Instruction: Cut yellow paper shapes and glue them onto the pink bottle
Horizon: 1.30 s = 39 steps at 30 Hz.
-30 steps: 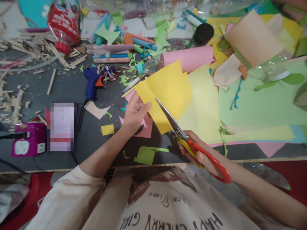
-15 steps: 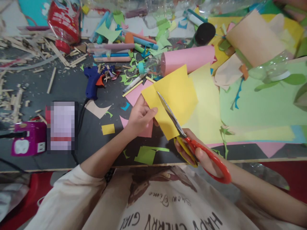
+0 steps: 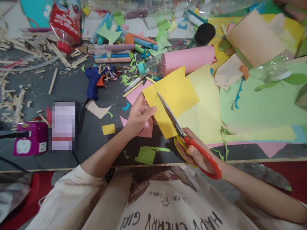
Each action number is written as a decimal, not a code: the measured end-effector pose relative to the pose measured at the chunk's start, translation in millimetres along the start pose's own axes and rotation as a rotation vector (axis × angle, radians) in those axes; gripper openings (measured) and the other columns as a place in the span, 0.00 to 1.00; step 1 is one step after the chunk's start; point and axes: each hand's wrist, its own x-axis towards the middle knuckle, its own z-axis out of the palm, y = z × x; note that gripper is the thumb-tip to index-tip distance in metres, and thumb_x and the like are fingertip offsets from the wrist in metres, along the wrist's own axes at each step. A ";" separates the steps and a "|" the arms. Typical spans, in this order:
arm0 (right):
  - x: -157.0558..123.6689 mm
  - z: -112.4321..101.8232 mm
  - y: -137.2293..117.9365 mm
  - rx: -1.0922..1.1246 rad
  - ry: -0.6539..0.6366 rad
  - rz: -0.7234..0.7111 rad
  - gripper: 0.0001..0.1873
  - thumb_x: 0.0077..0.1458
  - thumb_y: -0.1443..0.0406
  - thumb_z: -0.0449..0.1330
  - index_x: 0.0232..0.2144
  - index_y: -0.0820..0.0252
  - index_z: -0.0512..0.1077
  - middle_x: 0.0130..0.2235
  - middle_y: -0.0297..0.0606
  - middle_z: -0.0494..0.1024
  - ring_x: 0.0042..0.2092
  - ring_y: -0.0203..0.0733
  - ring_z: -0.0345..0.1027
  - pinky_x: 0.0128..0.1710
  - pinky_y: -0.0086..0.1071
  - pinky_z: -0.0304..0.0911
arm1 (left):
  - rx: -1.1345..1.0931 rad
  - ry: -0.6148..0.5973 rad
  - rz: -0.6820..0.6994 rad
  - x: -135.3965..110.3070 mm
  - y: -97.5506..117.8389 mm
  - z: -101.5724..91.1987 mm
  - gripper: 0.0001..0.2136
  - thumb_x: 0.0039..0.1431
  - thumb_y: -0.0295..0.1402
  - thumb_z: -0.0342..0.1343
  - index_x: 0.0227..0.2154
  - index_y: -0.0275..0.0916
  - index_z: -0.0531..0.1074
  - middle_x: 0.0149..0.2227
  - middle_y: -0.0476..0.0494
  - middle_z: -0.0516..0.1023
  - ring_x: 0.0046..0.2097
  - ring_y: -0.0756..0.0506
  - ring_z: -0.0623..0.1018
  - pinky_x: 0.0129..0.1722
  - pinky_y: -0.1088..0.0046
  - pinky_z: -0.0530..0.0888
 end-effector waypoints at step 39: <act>0.7 7.5 5.0 0.034 -0.064 -0.087 0.29 0.55 0.36 0.52 0.39 0.51 0.56 0.22 0.20 0.57 0.16 0.26 0.43 0.13 0.25 0.44 | 0.400 0.084 0.063 -7.3 15.2 4.8 0.28 0.58 0.35 0.53 0.62 0.41 0.57 0.15 0.60 0.71 0.17 0.51 0.67 0.26 0.72 0.66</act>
